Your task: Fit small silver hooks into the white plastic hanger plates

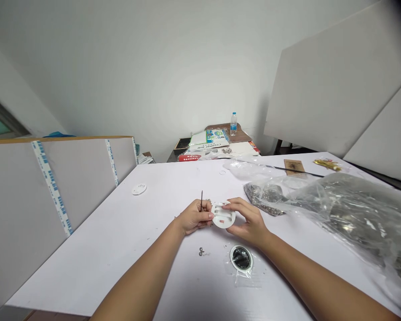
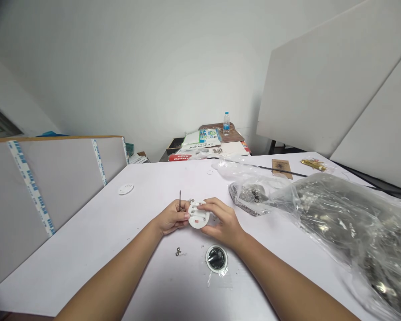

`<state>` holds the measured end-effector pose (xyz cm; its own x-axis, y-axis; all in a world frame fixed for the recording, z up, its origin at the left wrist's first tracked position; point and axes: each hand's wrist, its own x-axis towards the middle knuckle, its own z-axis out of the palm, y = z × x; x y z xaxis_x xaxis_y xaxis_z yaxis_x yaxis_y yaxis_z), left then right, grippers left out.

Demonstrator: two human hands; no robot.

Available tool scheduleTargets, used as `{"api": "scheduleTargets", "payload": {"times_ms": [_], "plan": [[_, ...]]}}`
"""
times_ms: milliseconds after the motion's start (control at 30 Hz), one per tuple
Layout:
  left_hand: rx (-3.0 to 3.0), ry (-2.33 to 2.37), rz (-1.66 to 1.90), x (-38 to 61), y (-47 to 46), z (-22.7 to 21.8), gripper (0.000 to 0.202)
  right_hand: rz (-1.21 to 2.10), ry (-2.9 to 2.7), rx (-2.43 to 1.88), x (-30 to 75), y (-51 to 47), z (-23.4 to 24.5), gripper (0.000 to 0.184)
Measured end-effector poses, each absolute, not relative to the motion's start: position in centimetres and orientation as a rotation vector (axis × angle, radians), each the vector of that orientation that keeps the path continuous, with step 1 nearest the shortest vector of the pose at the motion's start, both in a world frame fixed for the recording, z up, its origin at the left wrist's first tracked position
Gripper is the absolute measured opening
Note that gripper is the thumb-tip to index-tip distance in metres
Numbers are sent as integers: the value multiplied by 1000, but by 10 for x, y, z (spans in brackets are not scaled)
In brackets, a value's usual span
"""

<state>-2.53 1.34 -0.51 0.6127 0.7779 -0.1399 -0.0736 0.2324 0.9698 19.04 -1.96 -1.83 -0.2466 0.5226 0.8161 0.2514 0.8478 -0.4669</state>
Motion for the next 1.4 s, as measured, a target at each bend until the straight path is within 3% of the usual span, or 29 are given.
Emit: {"api": "scheduleTargets", "payload": {"times_ms": [467,667,833,1033,1400], "plan": [[1392,842,701,-20,11,-1,36,191,-1915,-612,191,-17,-22,39],[1722,1041,700,-21,8,12,36,300,-1982,-743,200,-7,-22,52],[2046,1156,679,-32,6,21,34,415,-2067,-837,203,-4,-22,52],[2476,1060,507,-34,10,10,27,476,-2137,-838,200,-2,-26,50],[2613,1122,356,-33,10,4,30,483,-2140,-839,198,0,-27,47]]}}
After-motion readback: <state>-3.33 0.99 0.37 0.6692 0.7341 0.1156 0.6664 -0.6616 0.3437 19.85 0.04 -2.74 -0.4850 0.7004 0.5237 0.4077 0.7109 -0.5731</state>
